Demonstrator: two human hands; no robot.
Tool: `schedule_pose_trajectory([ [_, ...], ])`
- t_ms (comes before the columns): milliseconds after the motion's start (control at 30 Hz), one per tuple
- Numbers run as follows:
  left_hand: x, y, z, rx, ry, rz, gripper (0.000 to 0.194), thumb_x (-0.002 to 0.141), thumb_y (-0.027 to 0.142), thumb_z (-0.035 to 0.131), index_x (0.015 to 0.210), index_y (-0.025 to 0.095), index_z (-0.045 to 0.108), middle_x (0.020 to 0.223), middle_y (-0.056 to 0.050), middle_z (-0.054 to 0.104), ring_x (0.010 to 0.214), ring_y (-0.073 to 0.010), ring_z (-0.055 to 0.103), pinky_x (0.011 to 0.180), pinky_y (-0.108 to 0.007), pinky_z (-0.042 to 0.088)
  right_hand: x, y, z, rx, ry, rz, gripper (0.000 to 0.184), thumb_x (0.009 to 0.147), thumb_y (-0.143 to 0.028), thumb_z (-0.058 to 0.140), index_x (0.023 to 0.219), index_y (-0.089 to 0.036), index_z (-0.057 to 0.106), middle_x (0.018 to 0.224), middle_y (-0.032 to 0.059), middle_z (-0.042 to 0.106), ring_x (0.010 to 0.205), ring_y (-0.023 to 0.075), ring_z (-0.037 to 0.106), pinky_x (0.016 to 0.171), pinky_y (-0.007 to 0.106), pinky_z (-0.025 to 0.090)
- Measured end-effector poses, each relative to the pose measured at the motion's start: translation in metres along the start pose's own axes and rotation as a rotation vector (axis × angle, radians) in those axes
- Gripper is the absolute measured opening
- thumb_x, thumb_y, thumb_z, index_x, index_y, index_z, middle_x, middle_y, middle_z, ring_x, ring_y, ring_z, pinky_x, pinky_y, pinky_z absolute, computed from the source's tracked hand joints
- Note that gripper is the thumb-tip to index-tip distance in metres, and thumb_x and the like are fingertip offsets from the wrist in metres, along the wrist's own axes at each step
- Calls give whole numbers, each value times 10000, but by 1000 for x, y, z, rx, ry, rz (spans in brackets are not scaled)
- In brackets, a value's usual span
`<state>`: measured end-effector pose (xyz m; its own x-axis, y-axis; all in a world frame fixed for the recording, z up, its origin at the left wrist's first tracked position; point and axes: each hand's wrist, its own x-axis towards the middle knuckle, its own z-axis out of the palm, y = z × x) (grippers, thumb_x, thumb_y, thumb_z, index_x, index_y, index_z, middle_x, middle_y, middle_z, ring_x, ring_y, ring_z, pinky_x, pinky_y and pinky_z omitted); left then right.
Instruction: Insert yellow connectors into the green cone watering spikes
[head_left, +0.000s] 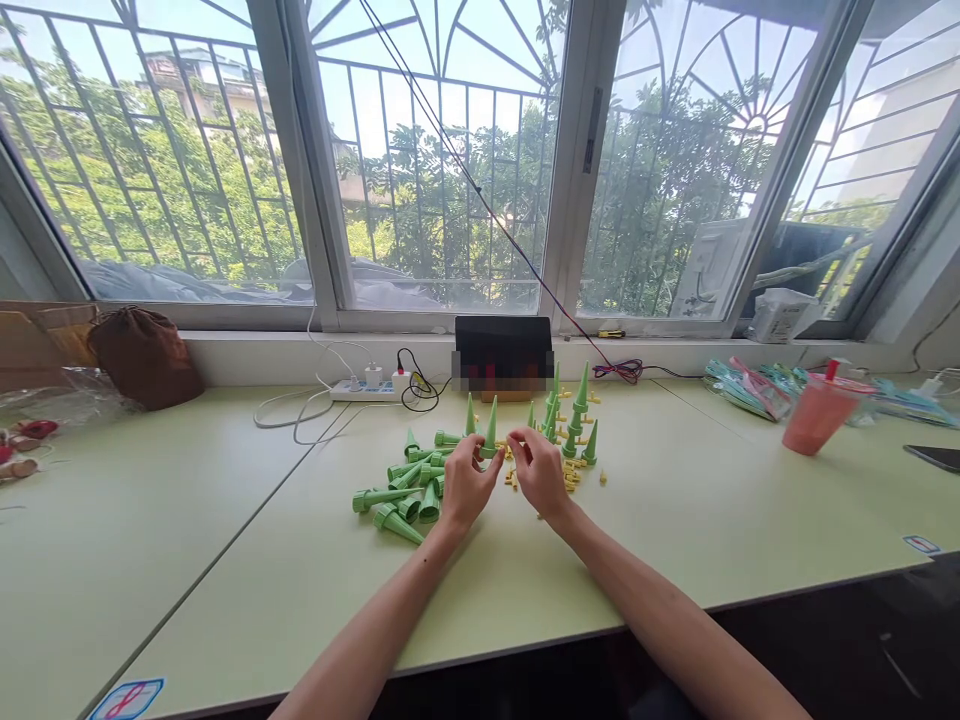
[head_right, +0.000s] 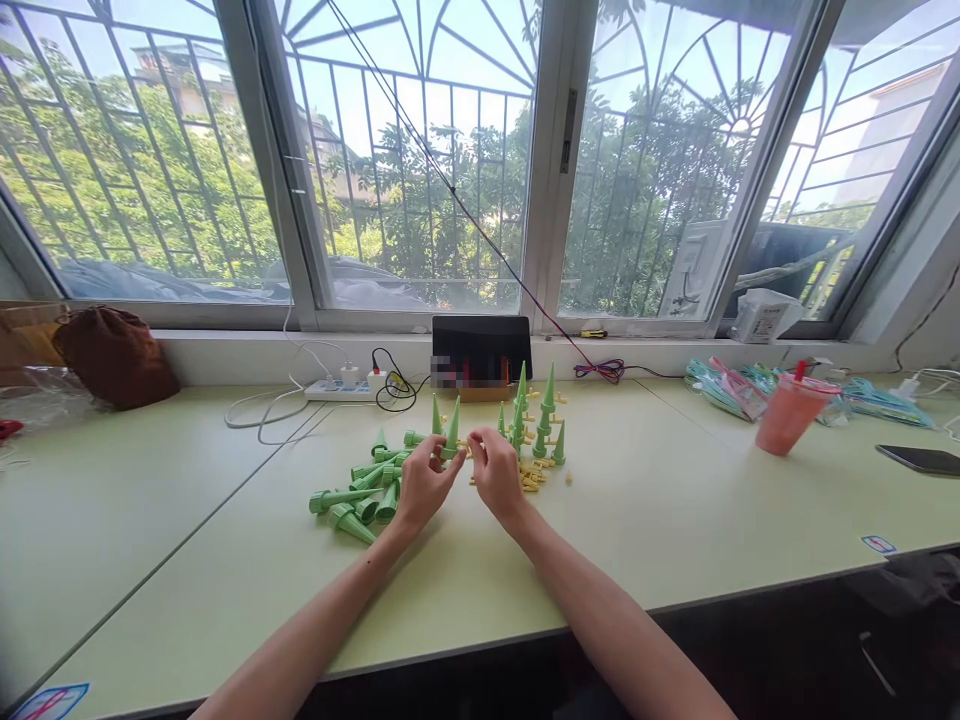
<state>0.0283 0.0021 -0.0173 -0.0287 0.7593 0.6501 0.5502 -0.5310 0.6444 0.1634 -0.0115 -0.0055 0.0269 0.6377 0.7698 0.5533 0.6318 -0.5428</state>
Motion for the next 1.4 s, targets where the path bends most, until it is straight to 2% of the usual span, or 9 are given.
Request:
schedule_pose_trajectory([
  [267,0,2,-1,29,1,21,240,811,424,565,850,188,555,688,16,516,539,-117,469,524,-232,377,0,1,0,17,-25,0,201,956,-275,417,873,-191,579,810,47,635,703,162,575,652,256,437],
  [733,0,1,-3,36,-38,29,262,806,446,580,856,188,575,659,30,472,567,-122,454,548,-236,379,1,3,1,10,-45,3,219,952,-264,415,843,-179,584,777,45,627,673,154,556,625,245,416],
  [1000,0,1,-1,32,-68,13,329,811,414,575,1022,162,602,786,-10,570,557,-114,508,602,-269,449,1,4,0,4,-34,19,232,957,-282,410,837,-175,577,748,35,606,639,143,527,598,237,388],
  [1400,1,-2,2,71,-49,-12,310,823,357,554,1036,140,611,895,-53,635,519,-114,522,616,-298,470,1,5,2,17,-90,22,252,958,-279,398,883,-173,614,810,54,644,701,157,568,649,246,423],
])
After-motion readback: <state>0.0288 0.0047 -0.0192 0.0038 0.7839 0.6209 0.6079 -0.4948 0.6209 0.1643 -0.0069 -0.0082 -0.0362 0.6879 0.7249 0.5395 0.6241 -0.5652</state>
